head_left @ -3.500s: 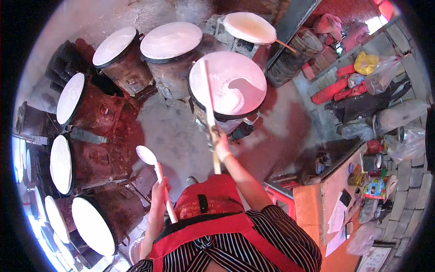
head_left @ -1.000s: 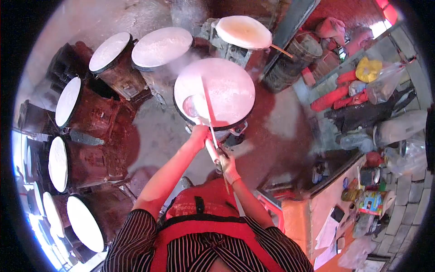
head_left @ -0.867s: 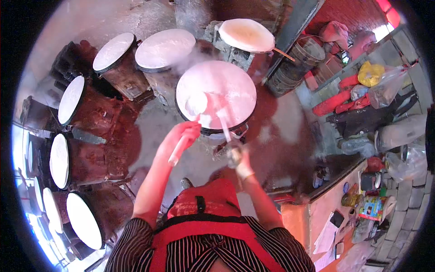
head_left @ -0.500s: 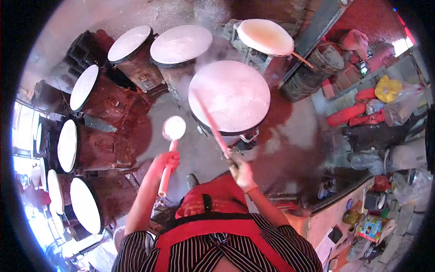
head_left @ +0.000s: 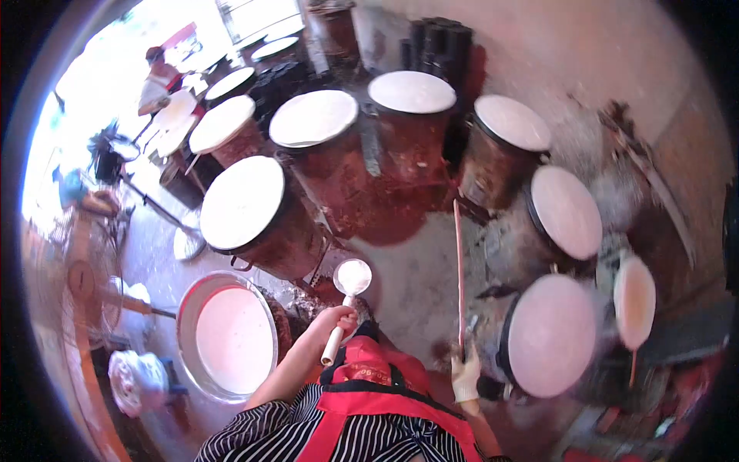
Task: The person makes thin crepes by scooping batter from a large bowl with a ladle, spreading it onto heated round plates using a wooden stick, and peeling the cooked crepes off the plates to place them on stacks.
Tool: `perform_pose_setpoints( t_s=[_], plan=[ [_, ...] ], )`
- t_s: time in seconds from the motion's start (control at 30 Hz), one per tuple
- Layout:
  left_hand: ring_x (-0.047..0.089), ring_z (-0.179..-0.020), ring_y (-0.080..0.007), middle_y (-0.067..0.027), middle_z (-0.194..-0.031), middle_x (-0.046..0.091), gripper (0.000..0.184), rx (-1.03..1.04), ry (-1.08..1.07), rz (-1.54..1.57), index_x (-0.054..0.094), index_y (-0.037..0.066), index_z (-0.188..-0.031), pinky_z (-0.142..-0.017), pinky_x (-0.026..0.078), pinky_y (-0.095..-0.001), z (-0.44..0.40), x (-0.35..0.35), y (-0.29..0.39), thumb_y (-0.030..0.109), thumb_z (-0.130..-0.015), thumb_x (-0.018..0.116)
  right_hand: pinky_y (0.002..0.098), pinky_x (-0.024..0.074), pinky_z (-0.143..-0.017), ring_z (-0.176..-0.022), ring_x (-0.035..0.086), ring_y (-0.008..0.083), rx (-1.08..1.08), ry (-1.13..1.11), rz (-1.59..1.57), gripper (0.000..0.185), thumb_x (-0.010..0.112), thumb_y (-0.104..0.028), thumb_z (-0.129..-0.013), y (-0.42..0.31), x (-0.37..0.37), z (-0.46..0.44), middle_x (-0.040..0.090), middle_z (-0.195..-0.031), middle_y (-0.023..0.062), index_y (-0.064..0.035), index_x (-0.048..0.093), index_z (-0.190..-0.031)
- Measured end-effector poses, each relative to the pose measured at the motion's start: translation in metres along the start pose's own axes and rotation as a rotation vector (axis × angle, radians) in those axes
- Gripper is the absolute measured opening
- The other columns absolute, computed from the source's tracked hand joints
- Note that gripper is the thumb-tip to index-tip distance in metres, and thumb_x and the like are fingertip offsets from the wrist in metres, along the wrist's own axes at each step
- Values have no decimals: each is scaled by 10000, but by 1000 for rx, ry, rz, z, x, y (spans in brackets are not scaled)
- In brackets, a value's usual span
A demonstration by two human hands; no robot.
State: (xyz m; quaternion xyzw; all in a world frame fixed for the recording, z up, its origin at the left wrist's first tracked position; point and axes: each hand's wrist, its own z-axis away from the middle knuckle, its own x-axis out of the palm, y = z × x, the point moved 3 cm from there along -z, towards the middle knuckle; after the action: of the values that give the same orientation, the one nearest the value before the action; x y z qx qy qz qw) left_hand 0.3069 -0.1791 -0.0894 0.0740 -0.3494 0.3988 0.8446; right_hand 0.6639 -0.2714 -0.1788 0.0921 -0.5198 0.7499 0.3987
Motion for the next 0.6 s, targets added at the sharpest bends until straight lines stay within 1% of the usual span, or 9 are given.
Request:
perform_pose_setpoints(
  t_s=[0.07, 0.1, 0.13, 0.2, 0.27, 0.33, 0.47, 0.53, 0.6],
  plan=[
    [385, -502, -51, -21, -700, 420, 100, 138, -115, -9, 435, -2, -849, -364, 298, -165, 11, -9, 64, 22, -940, 470, 301, 465, -913, -1040, 578, 138, -240, -220, 811, 388, 607, -10, -884, 10, 84, -49, 606, -1278, 91, 31, 565, -1267],
    [390, -511, -52, -14, -694, 422, 92, 205, -79, 0, 445, 0, -848, -366, 297, -161, 14, -8, 85, 4, -934, 476, 321, 477, -881, -987, 621, 215, -259, -288, 1117, 331, 610, -91, -885, 0, 128, -69, 650, -1161, 116, 1, 584, -1202],
    [390, -511, -52, -14, -694, 422, 92, 220, -100, 26, 445, 0, -848, -366, 297, -161, 22, -2, 107, 4, -934, 476, 321, 477, -881, -987, 621, 215, -269, -317, 1139, 331, 610, -91, -885, 1, 176, -91, 650, -1161, 116, 1, 584, -1202],
    [381, -506, -45, -8, -687, 425, 105, 453, -54, -64, 447, 14, -837, -374, 291, -163, 46, 6, 150, 11, -929, 496, 378, 490, -864, -985, 624, 339, -313, -441, 1581, 334, 618, -177, -873, 16, 258, -121, 653, -1088, 171, -35, 594, -1175],
    [346, -487, -30, 16, -676, 420, 133, 522, -117, -50, 442, 42, -832, -390, 255, -172, 62, -6, 204, 41, -937, 523, 436, 503, -836, -983, 604, 409, -554, -637, 1729, 357, 643, -226, -847, 53, 340, -158, 630, -1118, 190, -69, 585, -1162],
    [329, -481, -28, 25, -674, 412, 142, 728, -82, -83, 432, 65, -847, -389, 246, -174, 94, 7, 224, 60, -955, 523, 479, 509, -808, -938, 631, 381, -958, -713, 1715, 378, 648, -268, -840, 88, 392, -201, 632, -1139, 139, -90, 568, -1164],
    [321, -486, -23, 30, -680, 383, 113, 938, 0, -15, 411, 87, -920, -390, 255, -161, 137, 3, 272, 74, -980, 505, 435, 527, -774, -902, 645, 323, -1044, -851, 1879, 414, 630, -289, -864, 153, 537, -277, 618, -1072, 104, -121, 525, -1228],
    [331, -497, -22, 26, -693, 387, 113, 973, -23, 68, 409, 84, -918, -388, 262, -156, 145, -5, 288, 82, -986, 499, 450, 524, -713, -812, 637, 329, -1206, -861, 1800, 331, 659, -272, -832, 176, 601, -307, 613, -945, 83, -123, 536, -1100],
    [339, -504, -21, 21, -699, 392, 80, 1018, -45, 182, 438, 64, -950, -383, 262, -157, 144, -23, 306, 84, -986, 507, 435, 528, -693, -799, 645, 310, -1323, -891, 1757, 341, 664, -286, -826, 200, 658, -338, 605, -942, 89, -135, 538, -1104]
  ],
)
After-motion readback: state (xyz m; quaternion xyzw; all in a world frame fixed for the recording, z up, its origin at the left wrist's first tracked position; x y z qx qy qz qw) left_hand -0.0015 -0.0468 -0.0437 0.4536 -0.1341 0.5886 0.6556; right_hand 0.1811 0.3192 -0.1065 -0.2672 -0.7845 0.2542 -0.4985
